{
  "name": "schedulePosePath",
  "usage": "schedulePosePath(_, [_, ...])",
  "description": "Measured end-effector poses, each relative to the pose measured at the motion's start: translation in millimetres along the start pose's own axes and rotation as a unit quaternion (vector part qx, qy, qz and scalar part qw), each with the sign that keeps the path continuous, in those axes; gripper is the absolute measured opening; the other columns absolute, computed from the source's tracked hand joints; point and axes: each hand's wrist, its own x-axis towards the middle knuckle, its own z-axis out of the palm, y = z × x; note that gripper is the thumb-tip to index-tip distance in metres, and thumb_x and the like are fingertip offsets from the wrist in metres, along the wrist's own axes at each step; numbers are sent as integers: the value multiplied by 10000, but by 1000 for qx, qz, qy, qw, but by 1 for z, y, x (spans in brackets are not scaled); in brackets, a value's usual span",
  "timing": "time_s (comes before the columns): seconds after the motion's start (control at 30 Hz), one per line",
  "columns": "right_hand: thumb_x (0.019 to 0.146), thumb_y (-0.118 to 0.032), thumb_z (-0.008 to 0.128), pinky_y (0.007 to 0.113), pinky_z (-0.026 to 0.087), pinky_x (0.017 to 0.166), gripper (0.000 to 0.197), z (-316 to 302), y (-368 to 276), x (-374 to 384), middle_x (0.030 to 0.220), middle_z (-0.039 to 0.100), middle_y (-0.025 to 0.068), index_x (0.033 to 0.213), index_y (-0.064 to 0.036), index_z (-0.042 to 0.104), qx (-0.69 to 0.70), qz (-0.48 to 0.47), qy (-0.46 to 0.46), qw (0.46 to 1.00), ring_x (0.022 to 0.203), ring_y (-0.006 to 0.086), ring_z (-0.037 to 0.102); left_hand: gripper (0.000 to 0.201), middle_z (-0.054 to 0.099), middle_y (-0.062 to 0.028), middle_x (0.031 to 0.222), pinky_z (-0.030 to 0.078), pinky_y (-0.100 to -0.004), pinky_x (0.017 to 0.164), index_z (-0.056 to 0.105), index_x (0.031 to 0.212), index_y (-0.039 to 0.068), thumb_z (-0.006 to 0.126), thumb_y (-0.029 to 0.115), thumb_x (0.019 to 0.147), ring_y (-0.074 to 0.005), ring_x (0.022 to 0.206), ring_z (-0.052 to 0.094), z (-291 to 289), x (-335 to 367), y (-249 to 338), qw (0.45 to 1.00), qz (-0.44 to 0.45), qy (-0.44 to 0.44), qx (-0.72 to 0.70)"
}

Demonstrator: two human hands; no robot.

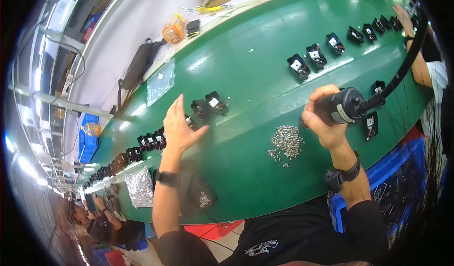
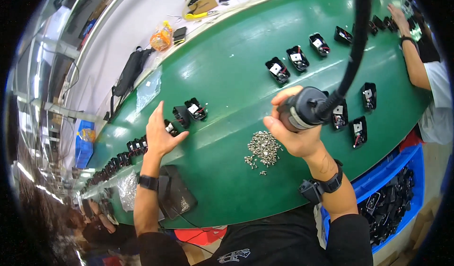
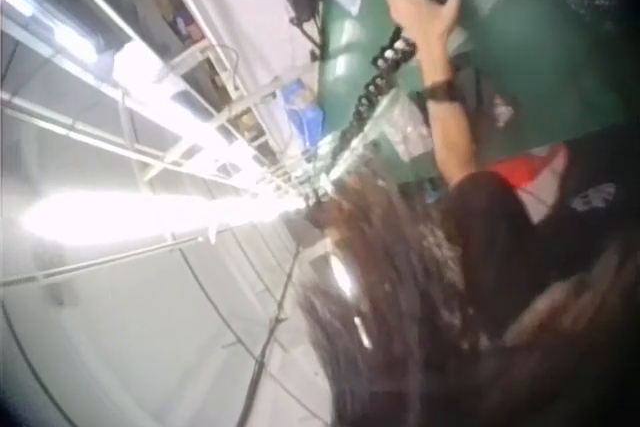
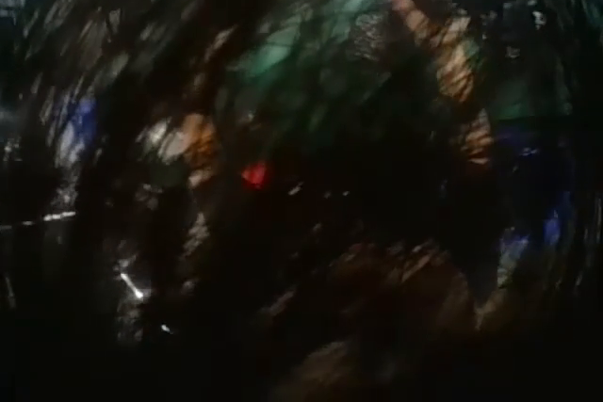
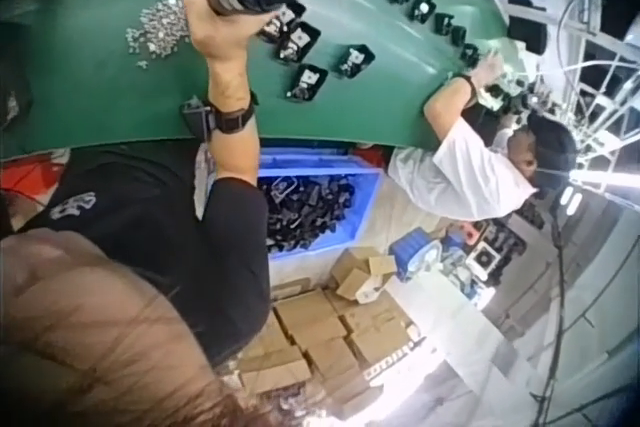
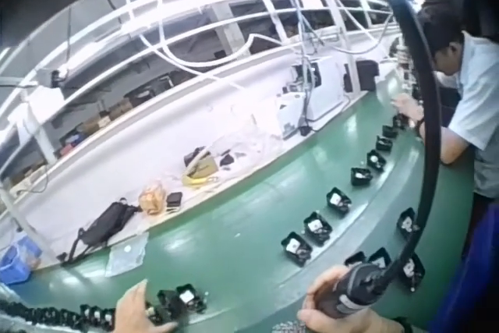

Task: Assembling electronic components using an electric screwdriver on an assembly line.

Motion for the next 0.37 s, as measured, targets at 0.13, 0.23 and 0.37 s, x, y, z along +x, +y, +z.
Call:
schedulePosePath(0.13, [760, 145, 625, 214, 398, 531, 335, -1, 1, 1, 760, 535, 42, 1044, 21, 498, 15, 15, 21, 1000, 604, 63, 511, 1042, 558, -151, 1207, 391, -437, 939, 289, 1451, 11, 818, 342, 617, -307, 1131, 519, -1, -19, -8, 992, -102, -76, 18])
schedulePosePath(0.23, [787, 105, 608, 231, 432, 552, 342, -7, 0, 2, 696, 534, 33, 1065, -22, 457, -24, 8, -13, 1000, 615, 81, 524, 973, 593, -130, 1113, 399, -420, 900, 313, 1446, 32, 805, 288, 646, -288, 1067, 548, -1, -14, -19, 996, -53, -69, 37])
schedulePosePath(0.37, [789, 98, 614, 233, 434, 554, 346, -5, -1, 0, 701, 536, 35, 1071, -24, 454, -25, 11, -15, 1000, 621, 83, 528, 940, 527, -163, 1253, 355, -422, 1009, 312, 1453, 64, 792, 290, 678, -309, 1202, 477, -8, -9, -26, 995, -24, -81, 55])
